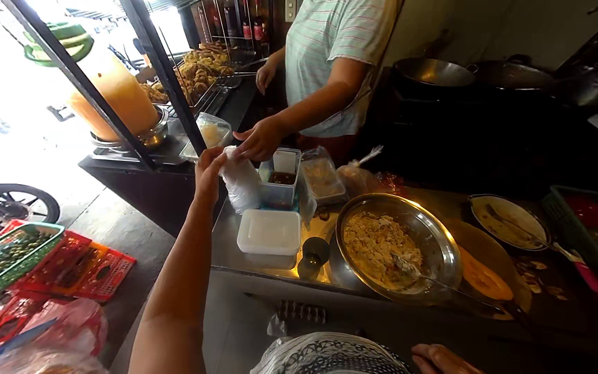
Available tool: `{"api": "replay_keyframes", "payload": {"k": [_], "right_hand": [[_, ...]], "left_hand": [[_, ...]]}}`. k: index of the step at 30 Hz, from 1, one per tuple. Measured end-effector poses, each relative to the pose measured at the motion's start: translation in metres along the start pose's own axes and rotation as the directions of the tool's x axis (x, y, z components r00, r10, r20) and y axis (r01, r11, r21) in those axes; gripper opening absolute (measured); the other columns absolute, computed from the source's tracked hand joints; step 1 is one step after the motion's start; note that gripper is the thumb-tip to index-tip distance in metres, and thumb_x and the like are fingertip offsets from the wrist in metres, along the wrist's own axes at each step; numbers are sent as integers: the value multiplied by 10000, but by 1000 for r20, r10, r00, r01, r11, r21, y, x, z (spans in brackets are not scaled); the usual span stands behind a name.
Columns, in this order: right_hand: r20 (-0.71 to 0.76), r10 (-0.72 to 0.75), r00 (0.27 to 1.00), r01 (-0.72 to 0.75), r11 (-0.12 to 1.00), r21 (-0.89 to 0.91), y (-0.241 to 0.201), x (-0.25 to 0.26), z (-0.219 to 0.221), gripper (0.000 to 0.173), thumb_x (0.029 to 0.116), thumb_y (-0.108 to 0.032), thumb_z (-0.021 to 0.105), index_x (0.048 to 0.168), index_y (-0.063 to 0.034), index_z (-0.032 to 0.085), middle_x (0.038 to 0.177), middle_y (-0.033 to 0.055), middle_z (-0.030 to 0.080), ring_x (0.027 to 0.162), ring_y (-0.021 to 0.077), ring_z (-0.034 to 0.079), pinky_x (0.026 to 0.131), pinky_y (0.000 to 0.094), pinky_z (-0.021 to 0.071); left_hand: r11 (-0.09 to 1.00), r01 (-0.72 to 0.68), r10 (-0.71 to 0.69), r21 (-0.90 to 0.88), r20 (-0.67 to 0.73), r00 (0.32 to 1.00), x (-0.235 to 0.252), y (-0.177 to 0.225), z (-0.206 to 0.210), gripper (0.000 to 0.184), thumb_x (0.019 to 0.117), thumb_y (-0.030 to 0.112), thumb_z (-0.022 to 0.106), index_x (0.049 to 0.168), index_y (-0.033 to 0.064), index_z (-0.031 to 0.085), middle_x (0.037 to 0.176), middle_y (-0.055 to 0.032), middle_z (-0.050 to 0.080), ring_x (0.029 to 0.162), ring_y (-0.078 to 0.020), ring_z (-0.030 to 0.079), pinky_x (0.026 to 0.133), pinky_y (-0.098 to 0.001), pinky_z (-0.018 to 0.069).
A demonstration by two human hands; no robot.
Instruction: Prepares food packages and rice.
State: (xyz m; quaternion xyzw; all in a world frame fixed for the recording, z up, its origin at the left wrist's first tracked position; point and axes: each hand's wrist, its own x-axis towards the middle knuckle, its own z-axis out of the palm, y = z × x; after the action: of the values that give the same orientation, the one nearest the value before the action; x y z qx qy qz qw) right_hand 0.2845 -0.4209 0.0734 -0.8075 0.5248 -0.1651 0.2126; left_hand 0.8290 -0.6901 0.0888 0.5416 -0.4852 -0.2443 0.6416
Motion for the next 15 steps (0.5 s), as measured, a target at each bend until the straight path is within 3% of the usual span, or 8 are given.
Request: {"api": "replay_keyframes", "payload": {"k": [3,8,12,15], "right_hand": [[8,18,1000,-18,1000,13,3,-2,0,232,1016,-125,601,1068,56,736,1026,214,754,944,338,749,849,465,604],[16,22,1000,-23,999,25,4,0,3,228,1016,-124,601,1064,52,737,1018,210,754,930,321,749,847,433,606],[-1,-4,1000,4,1000,22,3,5,5,208,997,-109,618,1040,53,741,981,207,754,882,315,753,807,423,613],[-1,6,1000,-6,1000,26,1,5,5,204,994,-100,618,1044,55,741,985,209,754,885,319,753,817,423,612]], "left_hand": [[998,44,-44,-33,3,999,-4,-8,-3,416,938,192,419,1236,18,650,1281,-81,643,1134,-136,606,960,-352,488],[994,111,-111,-26,3,994,-4,-19,-2,281,1014,45,520,1269,-43,603,1172,-129,666,990,-147,656,872,-347,555],[984,145,-129,103,-150,980,2,-15,3,199,999,105,599,1127,-43,638,982,-110,659,827,-116,614,776,-314,527],[980,152,-119,128,-240,964,4,-3,3,320,1034,253,560,1176,-28,619,1047,-125,636,902,-149,583,817,-350,485]]}}
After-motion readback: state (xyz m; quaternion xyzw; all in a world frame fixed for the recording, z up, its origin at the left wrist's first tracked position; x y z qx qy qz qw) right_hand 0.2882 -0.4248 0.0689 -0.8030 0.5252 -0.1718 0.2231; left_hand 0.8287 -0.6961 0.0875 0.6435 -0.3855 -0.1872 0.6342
